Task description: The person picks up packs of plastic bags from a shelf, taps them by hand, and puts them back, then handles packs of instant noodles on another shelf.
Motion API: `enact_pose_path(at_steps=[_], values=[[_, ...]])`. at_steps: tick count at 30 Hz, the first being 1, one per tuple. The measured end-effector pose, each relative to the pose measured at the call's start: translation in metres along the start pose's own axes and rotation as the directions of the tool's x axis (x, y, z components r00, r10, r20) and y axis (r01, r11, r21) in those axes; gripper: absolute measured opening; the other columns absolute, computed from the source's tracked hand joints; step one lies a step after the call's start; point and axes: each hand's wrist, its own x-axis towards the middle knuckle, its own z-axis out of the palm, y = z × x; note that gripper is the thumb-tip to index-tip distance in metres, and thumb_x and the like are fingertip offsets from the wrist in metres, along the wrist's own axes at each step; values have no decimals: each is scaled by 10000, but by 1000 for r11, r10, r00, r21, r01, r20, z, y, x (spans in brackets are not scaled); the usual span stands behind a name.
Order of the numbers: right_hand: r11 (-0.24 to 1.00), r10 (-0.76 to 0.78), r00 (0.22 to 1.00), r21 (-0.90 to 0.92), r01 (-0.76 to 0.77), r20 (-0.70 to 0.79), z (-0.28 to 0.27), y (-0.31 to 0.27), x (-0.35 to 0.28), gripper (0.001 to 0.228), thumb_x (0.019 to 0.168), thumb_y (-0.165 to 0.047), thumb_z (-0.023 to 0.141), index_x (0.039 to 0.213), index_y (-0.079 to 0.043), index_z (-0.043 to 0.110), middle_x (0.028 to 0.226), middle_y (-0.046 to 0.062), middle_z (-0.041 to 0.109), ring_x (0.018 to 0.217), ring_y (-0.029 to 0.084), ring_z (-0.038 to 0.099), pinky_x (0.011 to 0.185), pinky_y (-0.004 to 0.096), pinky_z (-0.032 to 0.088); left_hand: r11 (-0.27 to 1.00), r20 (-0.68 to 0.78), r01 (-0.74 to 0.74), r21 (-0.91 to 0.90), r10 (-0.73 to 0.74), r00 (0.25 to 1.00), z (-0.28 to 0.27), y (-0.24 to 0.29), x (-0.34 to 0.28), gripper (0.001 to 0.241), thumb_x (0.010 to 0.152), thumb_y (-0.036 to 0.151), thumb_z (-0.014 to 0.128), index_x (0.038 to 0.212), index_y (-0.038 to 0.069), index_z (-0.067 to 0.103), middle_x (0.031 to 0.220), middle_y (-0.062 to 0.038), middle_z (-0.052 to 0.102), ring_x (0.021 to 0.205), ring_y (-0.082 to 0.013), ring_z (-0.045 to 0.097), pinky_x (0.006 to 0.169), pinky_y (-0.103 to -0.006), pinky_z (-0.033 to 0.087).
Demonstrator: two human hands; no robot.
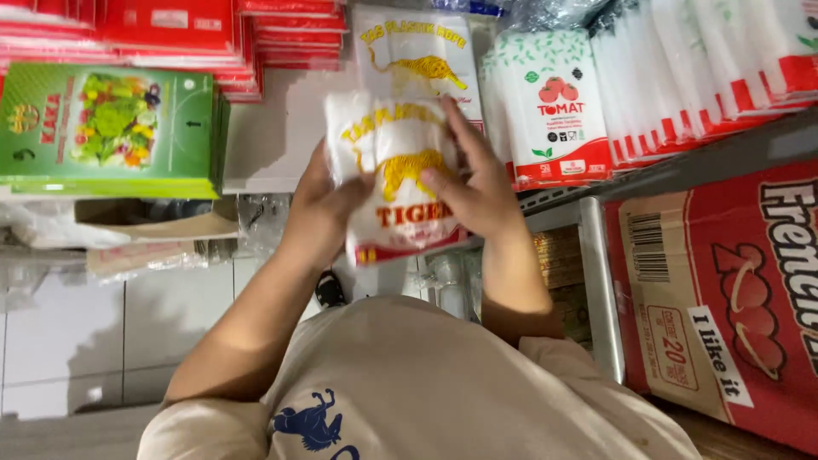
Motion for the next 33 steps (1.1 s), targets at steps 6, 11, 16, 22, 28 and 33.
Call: enact_pose_path(at_steps=[6, 11, 16, 22, 28, 33], values=[[754, -212, 929, -655, -42, -304, -27, 29, 62, 680, 970, -14, 703, 1592, -115, 447, 1582, 255, 446, 1483, 401, 457, 1247, 446, 414, 935, 119, -300, 189, 281, 952, -9, -27, 111, 683, 1012, 9, 552, 1598, 19, 203, 1505, -176, 507, 1390, -242, 539, 1162, -360, 474], [513, 145, 936, -785, -347, -320, -5, 54, 110, 622, 940, -89, 627, 1538, -142, 464, 1493, 284, 426, 1343, 508, 439, 1137, 525, 411, 374, 211, -363, 853, 389, 897, -23, -34, 115, 856, 986, 108, 708, 1630, -34, 162, 1658, -307, 151, 1497, -440, 261, 1214, -470, 327], [430, 52, 927, -829, -357, -372, 12, 67, 109, 636, 901, -145, 638, 1508, -92, 455, 1522, 277, 396, 1278, 539, 478, 1026, 541, 469, 382, 232, -321, 867, 261, 937, -27, -49, 96, 879, 995, 169, 704, 1628, -49, 136, 1661, -365, -27, 1571, -529, 63, 1243, -481, 264], [374, 145, 883, -802, -466, -446, 19, 78, 130, 682, 886, -114, 617, 1531, -78, 396, 1587, 265, 319, 1223, 524, 544, 964, 519, 514, 593, 163, -293, 750, 264, 951, -12, -52, 99, 805, 1045, 168, 632, 1633, -47, 127, 1677, -390, -20, 1589, -516, 58, 1216, -410, 319], [373, -104, 965, -909, -185, -239, 18, 72, 100, 637, 967, -215, 660, 1539, -67, 422, 1562, 299, 345, 1337, 540, 453, 1079, 578, 400, 419, 225, -309, 854, 237, 945, -20, -37, 65, 760, 998, 172, 676, 1574, -81, 248, 1654, -385, 60, 1551, -516, 170, 1256, -455, 258], [544, -340, 940, -812, 210, 15, 48, 32, 21, 618, 933, -139, 712, 1505, -54, 496, 1559, 254, 424, 1424, 483, 398, 1197, 596, 311, 431, 177, -275, 859, 254, 951, -28, -11, 4, 705, 977, 172, 704, 1561, -28, 363, 1654, -287, 289, 1531, -439, 305, 1236, -462, 296]])
